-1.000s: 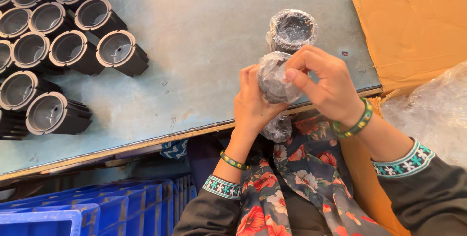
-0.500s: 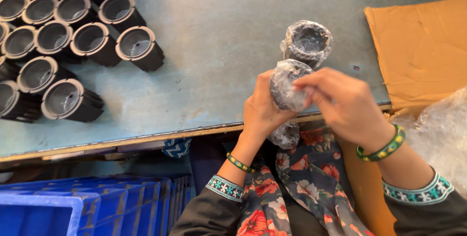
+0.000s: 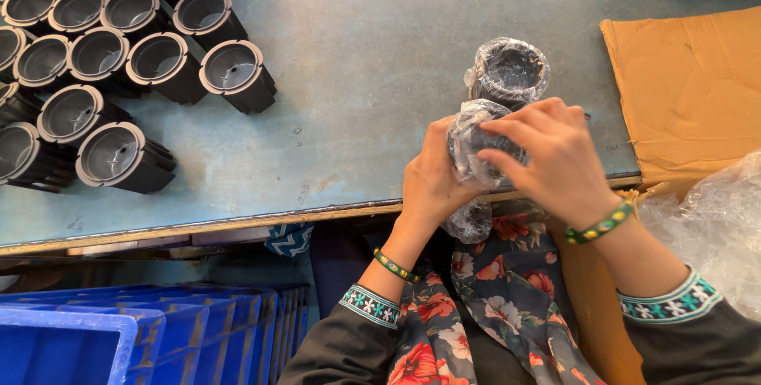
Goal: The person unwraps small black cylindrical components from bubble wrap and places them on a blue table. The person repeatedly reaches into a cardboard box to retrieve wrapped items, removes the bubble wrap, and sets the components down.
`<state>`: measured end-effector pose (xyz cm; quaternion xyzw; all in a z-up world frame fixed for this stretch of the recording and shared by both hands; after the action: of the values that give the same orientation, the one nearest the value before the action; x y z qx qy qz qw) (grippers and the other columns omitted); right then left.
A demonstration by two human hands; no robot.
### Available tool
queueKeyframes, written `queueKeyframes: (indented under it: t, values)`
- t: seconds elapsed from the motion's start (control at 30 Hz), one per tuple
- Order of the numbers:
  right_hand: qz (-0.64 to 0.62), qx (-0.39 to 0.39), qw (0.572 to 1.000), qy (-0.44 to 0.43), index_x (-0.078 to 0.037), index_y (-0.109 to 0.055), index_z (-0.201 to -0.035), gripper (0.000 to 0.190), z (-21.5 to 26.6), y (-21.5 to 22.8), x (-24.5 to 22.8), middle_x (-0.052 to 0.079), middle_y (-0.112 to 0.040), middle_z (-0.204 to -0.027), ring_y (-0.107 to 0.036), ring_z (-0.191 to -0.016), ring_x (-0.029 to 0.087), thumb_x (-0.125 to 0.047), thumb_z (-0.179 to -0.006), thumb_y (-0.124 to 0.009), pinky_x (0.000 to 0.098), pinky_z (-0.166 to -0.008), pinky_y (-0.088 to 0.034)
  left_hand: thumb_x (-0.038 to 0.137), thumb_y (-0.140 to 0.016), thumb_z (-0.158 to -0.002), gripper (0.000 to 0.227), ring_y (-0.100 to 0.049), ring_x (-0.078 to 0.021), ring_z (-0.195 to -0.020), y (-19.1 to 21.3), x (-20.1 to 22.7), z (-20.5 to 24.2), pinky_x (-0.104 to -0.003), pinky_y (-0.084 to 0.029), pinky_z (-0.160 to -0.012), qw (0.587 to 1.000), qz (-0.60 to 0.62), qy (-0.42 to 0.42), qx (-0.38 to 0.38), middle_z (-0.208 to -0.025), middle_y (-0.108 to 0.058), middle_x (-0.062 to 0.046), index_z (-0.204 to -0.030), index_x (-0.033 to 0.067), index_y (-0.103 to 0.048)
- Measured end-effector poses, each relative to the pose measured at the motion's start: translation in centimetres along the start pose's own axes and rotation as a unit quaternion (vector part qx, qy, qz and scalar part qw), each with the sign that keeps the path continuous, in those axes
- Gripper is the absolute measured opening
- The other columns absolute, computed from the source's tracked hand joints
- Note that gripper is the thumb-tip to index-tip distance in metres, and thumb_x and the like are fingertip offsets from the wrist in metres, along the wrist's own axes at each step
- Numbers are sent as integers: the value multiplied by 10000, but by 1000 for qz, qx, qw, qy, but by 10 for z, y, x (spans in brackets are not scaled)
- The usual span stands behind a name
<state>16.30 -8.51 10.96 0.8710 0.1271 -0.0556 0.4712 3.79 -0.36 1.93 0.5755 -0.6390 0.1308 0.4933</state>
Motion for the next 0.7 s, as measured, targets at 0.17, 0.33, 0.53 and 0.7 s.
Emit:
queueKeyframes:
  t: [0.17, 0.33, 0.53, 0.7]
  values:
    - [-54, -44, 997, -12, -119, -726, -1093, 288, 1, -18, -4, -14, -709, -937, -625, -996, 209, -264, -855, -797, 397, -973, -356, 366, -893, -724, 809, -725, -318, -1063, 1, -1, 1, -403, -602, -808, 1000, 8, -6, -6, -1312, -617, -56, -1370, 150, -457]
    - [-149, -76, 986, -3, -93, -701, -1158, 322, 6, -21, -2, -20, -709, -944, -630, -965, 170, -236, -874, -757, 386, -982, -342, 350, -875, -774, 770, -731, -312, -1060, 1, -2, 2, -396, -606, -822, 1000, 19, 5, -12, -1320, -624, -50, -1385, 147, -452]
    - [-122, -45, 991, 17, -148, -707, -902, 112, -4, -4, -7, -22, -707, -921, -655, -984, 165, -230, -872, -776, 371, -1033, -347, 353, -901, -721, 803, -716, -330, -1085, 3, 4, 1, -400, -598, -832, 1000, -8, -3, -14, -1317, -623, -57, -1375, 158, -476]
    - [80, -111, 990, 20, -153, -723, -831, 84, 7, 52, -7, -41, -698, -875, -652, -942, 145, -224, -834, -767, 433, -1121, -347, 366, -940, -660, 884, -718, -309, -1095, 4, 4, -1, -399, -599, -859, 1000, 11, -1, -17, -1324, -619, -48, -1379, 160, -468]
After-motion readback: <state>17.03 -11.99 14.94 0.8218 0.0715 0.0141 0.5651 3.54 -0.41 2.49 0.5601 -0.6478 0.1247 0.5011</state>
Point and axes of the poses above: each hand's wrist, its own z-axis away from the middle knuckle, its own y-axis out of the back of the hand, x = y × z, the point moved 4 cm from there along -z, towards the middle knuckle
